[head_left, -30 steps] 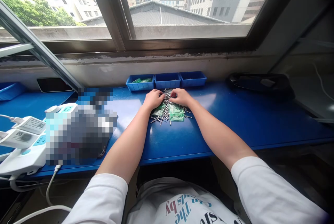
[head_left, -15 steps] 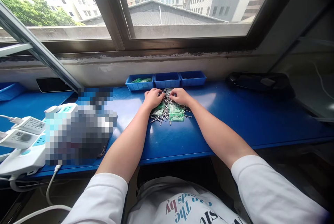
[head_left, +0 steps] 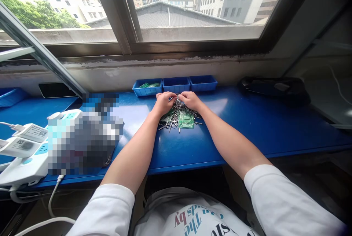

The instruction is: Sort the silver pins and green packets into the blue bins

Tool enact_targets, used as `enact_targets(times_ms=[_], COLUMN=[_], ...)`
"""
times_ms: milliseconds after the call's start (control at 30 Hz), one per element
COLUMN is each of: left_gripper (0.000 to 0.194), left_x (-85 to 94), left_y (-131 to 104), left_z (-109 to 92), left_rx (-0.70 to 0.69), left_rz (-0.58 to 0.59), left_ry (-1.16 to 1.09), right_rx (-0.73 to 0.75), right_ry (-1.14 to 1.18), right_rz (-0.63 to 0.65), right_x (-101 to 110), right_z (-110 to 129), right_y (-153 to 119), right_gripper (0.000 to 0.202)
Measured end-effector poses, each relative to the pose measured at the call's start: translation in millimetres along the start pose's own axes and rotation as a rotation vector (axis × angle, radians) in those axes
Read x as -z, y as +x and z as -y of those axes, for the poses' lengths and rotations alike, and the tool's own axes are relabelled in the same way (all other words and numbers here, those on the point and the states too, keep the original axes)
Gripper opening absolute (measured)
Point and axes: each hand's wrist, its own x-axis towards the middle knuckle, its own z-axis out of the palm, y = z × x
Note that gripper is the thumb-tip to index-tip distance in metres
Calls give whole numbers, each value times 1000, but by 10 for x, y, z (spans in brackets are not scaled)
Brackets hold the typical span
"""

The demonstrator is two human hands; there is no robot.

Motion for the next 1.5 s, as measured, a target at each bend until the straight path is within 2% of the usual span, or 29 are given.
enact_targets(times_ms=[167, 400, 600, 767, 867, 967, 1033, 1100, 1333, 1500], left_gripper=[23, 21, 21, 24, 29, 32, 31, 31, 37, 40], left_x=[41, 20, 8, 23, 39, 48, 42, 24, -54, -43], left_y=[-29, -26, -15, -14, 5, 32, 45, 51, 40, 32], left_z=[-74, -33, -21, -49, 0, 107, 182, 238, 297, 281], left_rx=[47, -8, 11, 47, 122, 289, 399, 441, 283, 263], left_rz=[17, -21, -9, 13, -53, -108, -92, -39, 83, 105], left_ry=[60, 27, 35, 64, 91, 125, 142, 145, 158, 186], right_rx=[24, -8, -6, -13, 3, 38, 35, 0, -110, -150], right_ry=[55, 63, 284, 327, 153, -157, -333, -451, -598, -567], right_rz=[3, -2, -54, -74, -155, -247, -270, -253, -180, -124], right_x=[-4, -8, 3, 32, 44, 56, 60, 57, 27, 13], right_z=[-6, 20, 53, 70, 59, 29, 4, -16, -35, -108], right_y=[-3, -2, -15, -25, -19, 3, 20, 32, 58, 88], right_gripper=[23, 30, 25, 26, 26, 32, 41, 51, 68, 72])
